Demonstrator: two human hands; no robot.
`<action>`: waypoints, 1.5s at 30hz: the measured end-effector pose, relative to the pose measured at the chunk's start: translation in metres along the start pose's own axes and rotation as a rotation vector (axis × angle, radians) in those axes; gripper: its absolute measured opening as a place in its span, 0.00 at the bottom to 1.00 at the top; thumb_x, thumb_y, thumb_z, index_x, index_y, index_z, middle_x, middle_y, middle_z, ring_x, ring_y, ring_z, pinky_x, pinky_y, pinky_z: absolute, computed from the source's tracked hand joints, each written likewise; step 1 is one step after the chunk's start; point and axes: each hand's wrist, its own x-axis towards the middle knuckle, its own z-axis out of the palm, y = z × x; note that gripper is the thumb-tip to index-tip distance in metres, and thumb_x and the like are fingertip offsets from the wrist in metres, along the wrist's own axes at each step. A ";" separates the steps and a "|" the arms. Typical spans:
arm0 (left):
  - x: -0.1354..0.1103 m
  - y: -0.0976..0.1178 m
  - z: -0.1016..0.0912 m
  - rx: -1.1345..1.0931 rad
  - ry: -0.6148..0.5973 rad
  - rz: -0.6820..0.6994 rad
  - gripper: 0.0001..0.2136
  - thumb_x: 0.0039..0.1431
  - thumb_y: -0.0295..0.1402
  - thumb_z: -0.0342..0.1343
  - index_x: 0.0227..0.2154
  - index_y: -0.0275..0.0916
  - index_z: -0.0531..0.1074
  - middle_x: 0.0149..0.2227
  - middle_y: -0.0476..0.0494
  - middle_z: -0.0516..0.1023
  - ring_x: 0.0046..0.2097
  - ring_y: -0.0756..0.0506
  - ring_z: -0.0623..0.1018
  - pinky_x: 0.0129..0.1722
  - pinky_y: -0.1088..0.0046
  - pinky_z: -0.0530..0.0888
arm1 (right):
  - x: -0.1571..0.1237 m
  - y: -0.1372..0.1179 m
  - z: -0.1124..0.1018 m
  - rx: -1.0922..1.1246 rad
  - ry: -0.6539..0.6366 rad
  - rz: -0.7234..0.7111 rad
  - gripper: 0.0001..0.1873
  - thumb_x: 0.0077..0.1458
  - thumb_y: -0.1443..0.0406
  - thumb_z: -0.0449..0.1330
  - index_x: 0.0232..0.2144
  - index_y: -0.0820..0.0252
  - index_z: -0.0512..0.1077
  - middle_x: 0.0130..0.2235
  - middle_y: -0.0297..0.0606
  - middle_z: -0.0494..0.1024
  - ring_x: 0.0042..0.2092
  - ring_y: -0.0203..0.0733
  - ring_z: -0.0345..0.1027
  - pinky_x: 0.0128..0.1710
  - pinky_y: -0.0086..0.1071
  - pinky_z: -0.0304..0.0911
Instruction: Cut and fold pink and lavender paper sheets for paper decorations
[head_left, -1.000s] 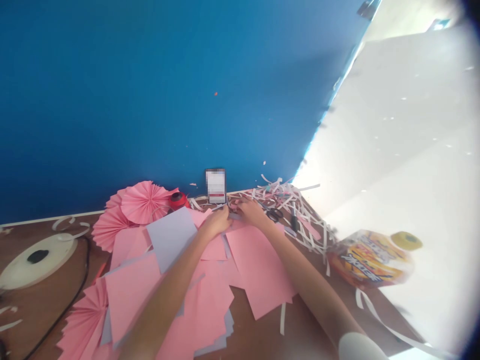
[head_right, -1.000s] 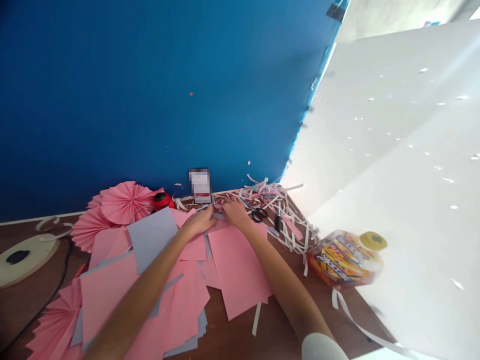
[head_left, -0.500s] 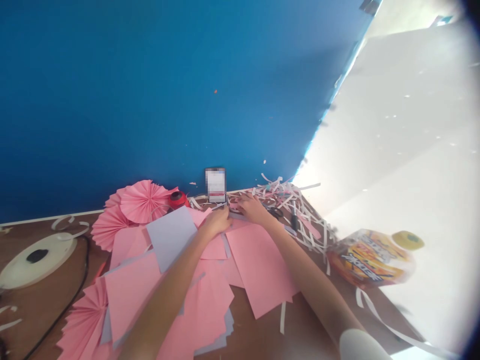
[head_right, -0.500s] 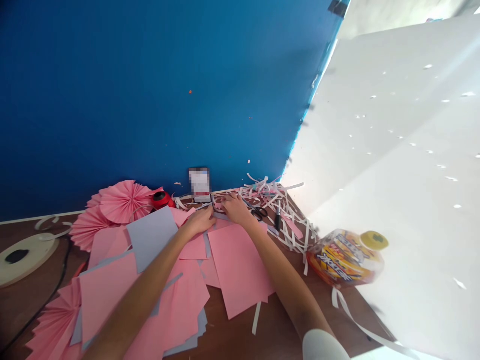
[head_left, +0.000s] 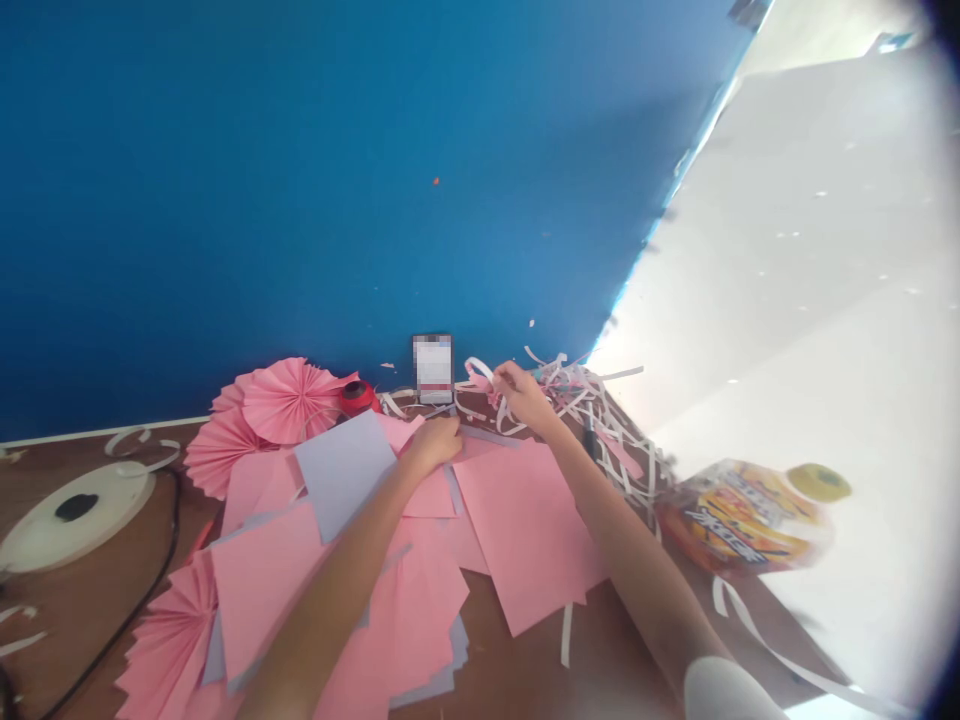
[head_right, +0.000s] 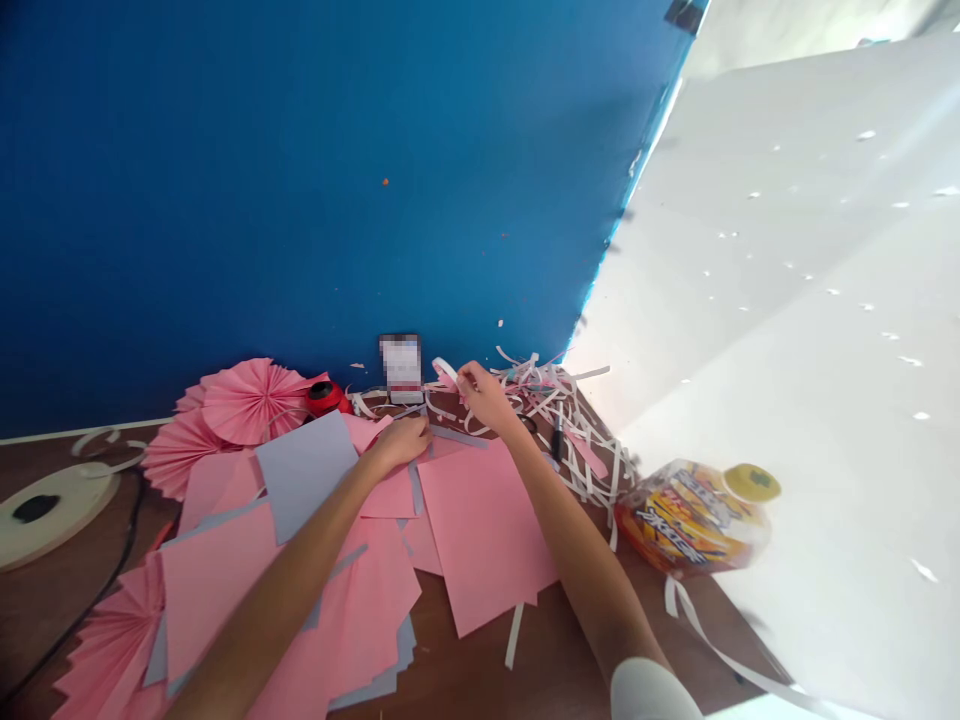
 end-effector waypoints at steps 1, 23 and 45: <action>0.000 -0.001 0.001 -0.006 0.002 0.000 0.15 0.60 0.34 0.42 0.41 0.37 0.72 0.44 0.34 0.77 0.46 0.39 0.76 0.40 0.68 0.69 | 0.000 -0.001 -0.003 0.065 0.039 0.018 0.11 0.60 0.59 0.46 0.34 0.57 0.65 0.31 0.34 0.73 0.32 0.38 0.64 0.35 0.32 0.58; -0.008 -0.024 -0.027 -0.479 -0.111 0.220 0.09 0.55 0.37 0.47 0.24 0.38 0.64 0.24 0.50 0.67 0.26 0.50 0.66 0.24 0.75 0.58 | 0.005 0.032 -0.010 -0.289 0.191 0.126 0.10 0.52 0.68 0.50 0.28 0.59 0.71 0.33 0.39 0.76 0.36 0.42 0.67 0.38 0.33 0.58; -0.009 -0.037 -0.040 -0.487 0.078 0.143 0.10 0.57 0.39 0.47 0.33 0.39 0.69 0.30 0.47 0.75 0.31 0.48 0.72 0.31 0.75 0.64 | 0.002 0.014 -0.004 -0.576 -0.032 0.137 0.15 0.50 0.74 0.52 0.36 0.59 0.75 0.40 0.41 0.77 0.42 0.43 0.67 0.43 0.33 0.59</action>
